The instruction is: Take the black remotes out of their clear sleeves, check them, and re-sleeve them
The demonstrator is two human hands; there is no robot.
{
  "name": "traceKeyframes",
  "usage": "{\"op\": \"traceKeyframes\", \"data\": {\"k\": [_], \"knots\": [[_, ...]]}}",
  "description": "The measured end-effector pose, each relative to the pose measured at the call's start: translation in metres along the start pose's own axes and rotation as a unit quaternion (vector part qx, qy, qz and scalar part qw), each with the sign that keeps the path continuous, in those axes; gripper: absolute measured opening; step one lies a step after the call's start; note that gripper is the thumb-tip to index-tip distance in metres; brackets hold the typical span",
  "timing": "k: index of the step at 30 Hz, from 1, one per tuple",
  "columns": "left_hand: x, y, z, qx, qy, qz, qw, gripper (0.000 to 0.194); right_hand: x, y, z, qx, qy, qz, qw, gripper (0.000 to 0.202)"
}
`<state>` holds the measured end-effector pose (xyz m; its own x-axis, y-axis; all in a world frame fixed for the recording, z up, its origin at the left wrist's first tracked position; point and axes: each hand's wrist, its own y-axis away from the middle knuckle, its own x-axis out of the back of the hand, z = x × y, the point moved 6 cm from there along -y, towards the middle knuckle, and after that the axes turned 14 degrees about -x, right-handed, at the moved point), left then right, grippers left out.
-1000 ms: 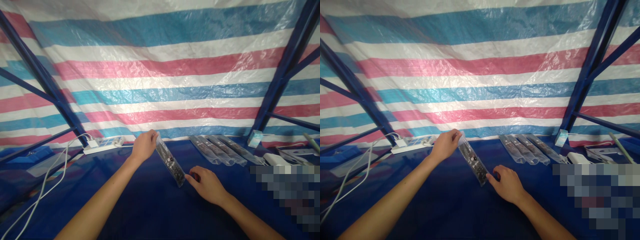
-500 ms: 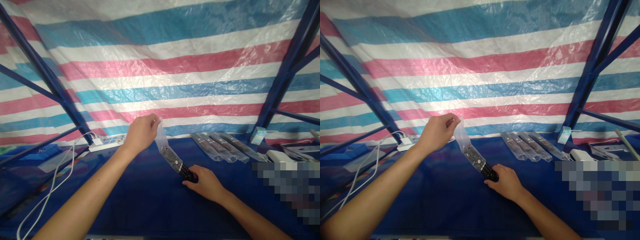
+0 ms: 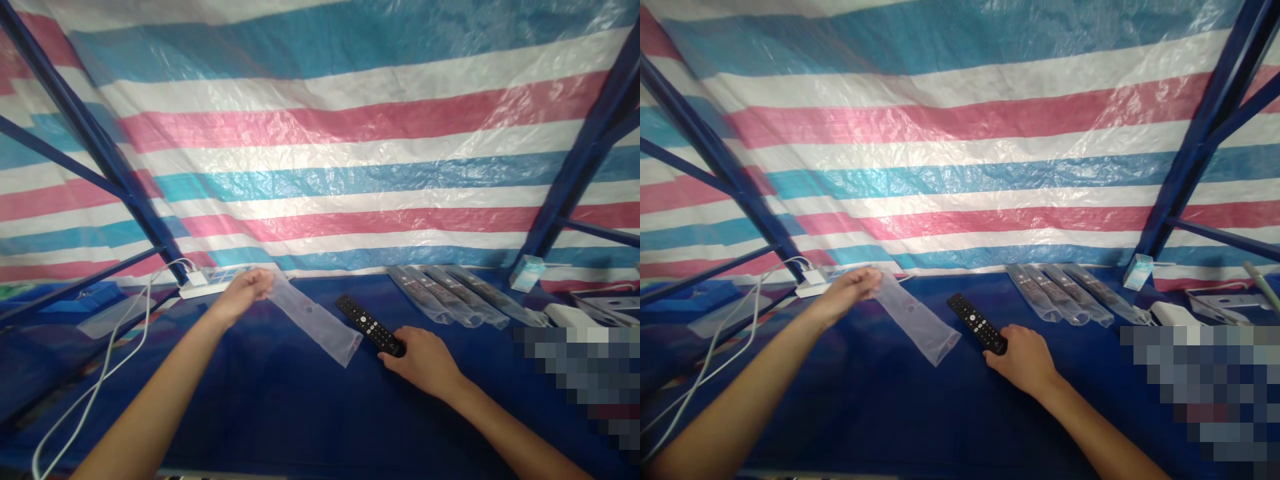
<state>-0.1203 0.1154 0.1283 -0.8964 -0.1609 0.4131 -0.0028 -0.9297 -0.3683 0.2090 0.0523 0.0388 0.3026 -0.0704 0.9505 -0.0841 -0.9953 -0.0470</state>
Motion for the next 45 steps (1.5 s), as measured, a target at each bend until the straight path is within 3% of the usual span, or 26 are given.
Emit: {"op": "traceKeyframes", "data": {"k": [3,7,11,18,22,26,31,45], "knots": [[-0.043,0.009,-0.043,0.015,0.018,-0.105,0.994,0.050,-0.002,-0.001,-0.009,0.004,0.012,-0.001,1.000,0.028],[-0.072,0.011,-0.065,-0.036,0.003,-0.180,0.983,0.044,-0.003,-0.003,-0.026,0.011,0.027,-0.005,1.000,0.030],[-0.076,0.010,-0.072,-0.073,-0.035,-0.186,0.979,0.038,-0.007,-0.004,-0.049,0.023,0.033,-0.016,0.999,0.034],[-0.069,0.016,-0.073,-0.111,-0.149,-0.132,0.974,0.033,-0.017,0.002,-0.071,0.048,0.027,-0.013,0.998,0.043],[-0.064,0.018,-0.072,-0.110,-0.217,-0.109,0.964,0.033,-0.002,-0.010,-0.053,0.034,0.042,0.044,0.998,0.050],[-0.055,0.018,-0.062,-0.121,-0.281,-0.050,0.951,0.039,0.031,-0.041,-0.005,-0.092,0.140,0.155,0.974,0.043],[-0.056,0.022,-0.053,-0.141,-0.302,-0.045,0.942,0.040,0.040,-0.074,0.038,-0.193,0.155,0.103,0.963,0.042],[-0.061,0.025,-0.052,-0.152,-0.288,-0.056,0.944,0.035,0.031,-0.093,0.036,-0.202,0.151,0.090,0.963,0.036]]}}
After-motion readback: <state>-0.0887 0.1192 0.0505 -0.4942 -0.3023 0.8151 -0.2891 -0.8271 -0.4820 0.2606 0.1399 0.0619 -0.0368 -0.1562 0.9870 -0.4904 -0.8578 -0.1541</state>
